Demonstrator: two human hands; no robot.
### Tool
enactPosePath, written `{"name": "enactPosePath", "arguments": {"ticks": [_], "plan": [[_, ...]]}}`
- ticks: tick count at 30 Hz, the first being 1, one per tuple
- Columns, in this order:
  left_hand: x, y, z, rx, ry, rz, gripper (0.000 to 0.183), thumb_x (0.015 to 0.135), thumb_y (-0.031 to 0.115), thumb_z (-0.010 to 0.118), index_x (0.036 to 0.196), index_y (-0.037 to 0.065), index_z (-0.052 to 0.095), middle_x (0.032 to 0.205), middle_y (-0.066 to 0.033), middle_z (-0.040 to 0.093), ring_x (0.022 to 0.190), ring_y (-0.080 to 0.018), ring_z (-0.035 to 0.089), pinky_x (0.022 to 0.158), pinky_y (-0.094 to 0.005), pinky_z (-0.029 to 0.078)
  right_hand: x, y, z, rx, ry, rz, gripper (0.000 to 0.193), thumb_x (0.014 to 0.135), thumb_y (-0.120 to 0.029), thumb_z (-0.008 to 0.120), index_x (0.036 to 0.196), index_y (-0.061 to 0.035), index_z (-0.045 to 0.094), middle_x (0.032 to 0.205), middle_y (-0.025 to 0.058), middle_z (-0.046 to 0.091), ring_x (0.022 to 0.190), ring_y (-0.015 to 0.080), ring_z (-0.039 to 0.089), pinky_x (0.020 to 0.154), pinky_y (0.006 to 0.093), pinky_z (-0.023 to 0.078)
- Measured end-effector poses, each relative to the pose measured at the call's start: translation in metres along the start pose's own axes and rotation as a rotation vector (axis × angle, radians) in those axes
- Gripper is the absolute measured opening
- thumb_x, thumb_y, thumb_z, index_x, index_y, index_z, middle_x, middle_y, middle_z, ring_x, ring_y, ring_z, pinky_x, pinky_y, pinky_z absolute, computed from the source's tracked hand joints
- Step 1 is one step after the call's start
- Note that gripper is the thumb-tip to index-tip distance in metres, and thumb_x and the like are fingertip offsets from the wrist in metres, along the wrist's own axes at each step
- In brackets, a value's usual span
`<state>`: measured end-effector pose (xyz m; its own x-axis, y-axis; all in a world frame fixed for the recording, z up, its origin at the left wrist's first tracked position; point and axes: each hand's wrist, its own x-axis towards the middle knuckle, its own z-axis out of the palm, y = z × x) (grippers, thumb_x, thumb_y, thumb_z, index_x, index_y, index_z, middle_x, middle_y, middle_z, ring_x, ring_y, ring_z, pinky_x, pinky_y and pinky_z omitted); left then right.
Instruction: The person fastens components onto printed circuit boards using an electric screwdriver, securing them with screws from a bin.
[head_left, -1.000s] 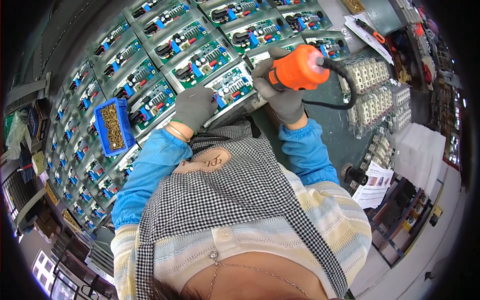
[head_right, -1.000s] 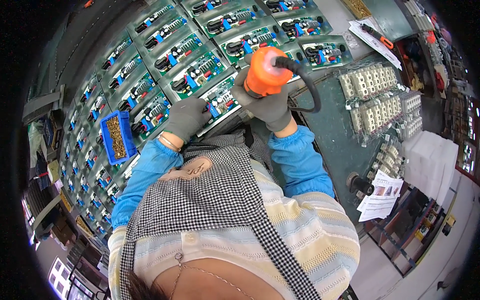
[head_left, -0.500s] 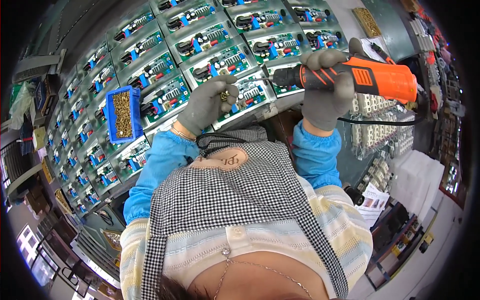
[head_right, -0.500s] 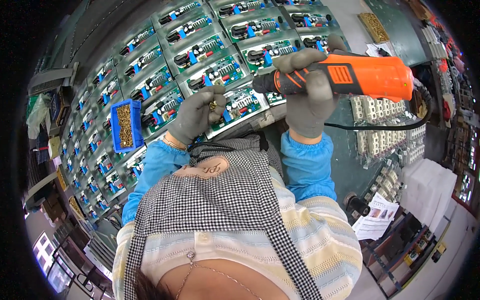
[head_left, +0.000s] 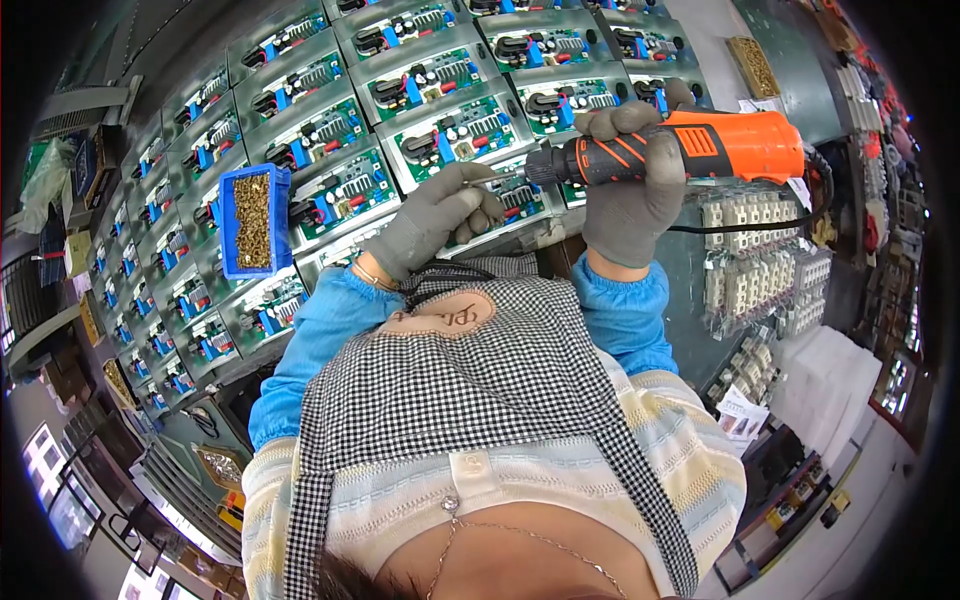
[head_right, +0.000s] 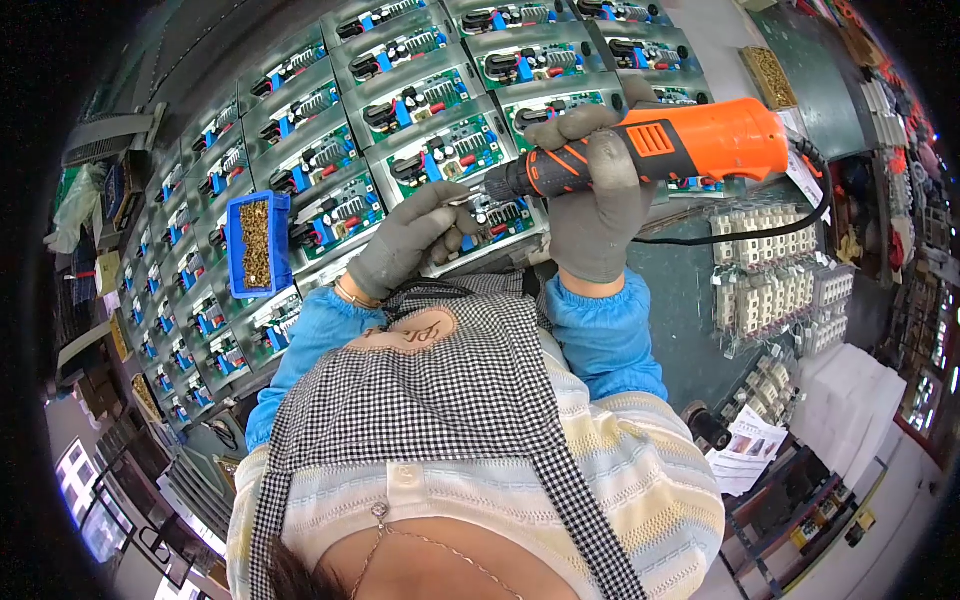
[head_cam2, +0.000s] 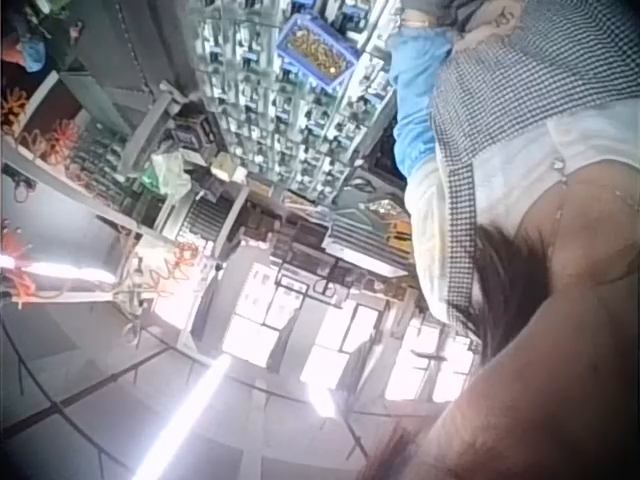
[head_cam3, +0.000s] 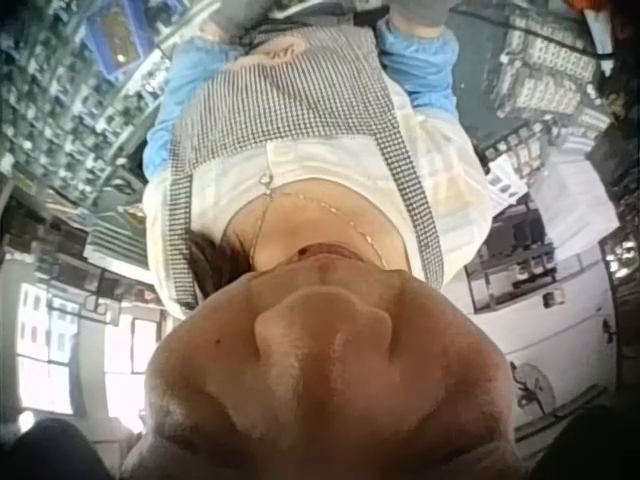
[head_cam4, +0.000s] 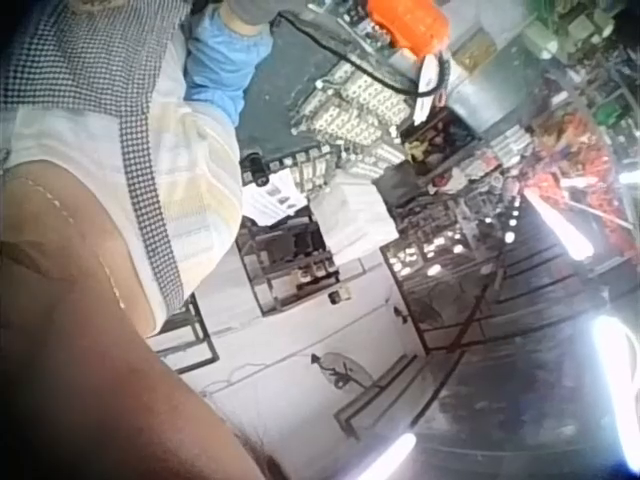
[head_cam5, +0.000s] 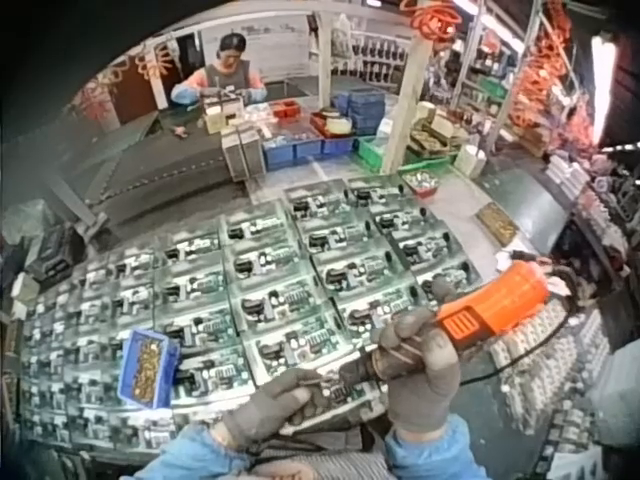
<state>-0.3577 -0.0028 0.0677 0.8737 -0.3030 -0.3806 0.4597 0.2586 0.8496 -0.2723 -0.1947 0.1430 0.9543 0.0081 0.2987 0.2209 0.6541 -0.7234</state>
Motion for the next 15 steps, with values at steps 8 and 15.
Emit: {"name": "enactPosePath", "arguments": {"ticks": [8, 15], "plan": [[0.003, -0.001, 0.003, 0.095, 0.184, -0.011, 0.032, 0.096, 0.017, 0.054, 0.123, 0.0, 0.057, 0.096, -0.0063, 0.068, 0.073, -0.009, 0.057, 0.061, -0.0245, 0.048, 0.001, -0.003, -0.006, -0.079, 0.066, -0.037, 0.067, 0.085, -0.02, 0.066, 0.138, 0.0002, 0.03, 0.092, 0.0117, 0.066, 0.081, 0.0242, 0.067, 0.081, 0.0462, 0.057], [0.007, -0.015, -0.002, 0.34, 0.283, 0.067, 0.024, 0.091, 0.021, 0.067, 0.108, 0.004, 0.068, 0.09, -0.0046, 0.07, 0.078, -0.0105, 0.062, 0.068, -0.0279, 0.051, -0.003, -0.007, -0.01, -0.12, 0.06, -0.039, 0.065, 0.086, -0.031, 0.069, 0.135, -0.0036, 0.038, 0.095, 0.0087, 0.065, 0.086, 0.024, 0.065, 0.086, 0.0517, 0.053]]}}
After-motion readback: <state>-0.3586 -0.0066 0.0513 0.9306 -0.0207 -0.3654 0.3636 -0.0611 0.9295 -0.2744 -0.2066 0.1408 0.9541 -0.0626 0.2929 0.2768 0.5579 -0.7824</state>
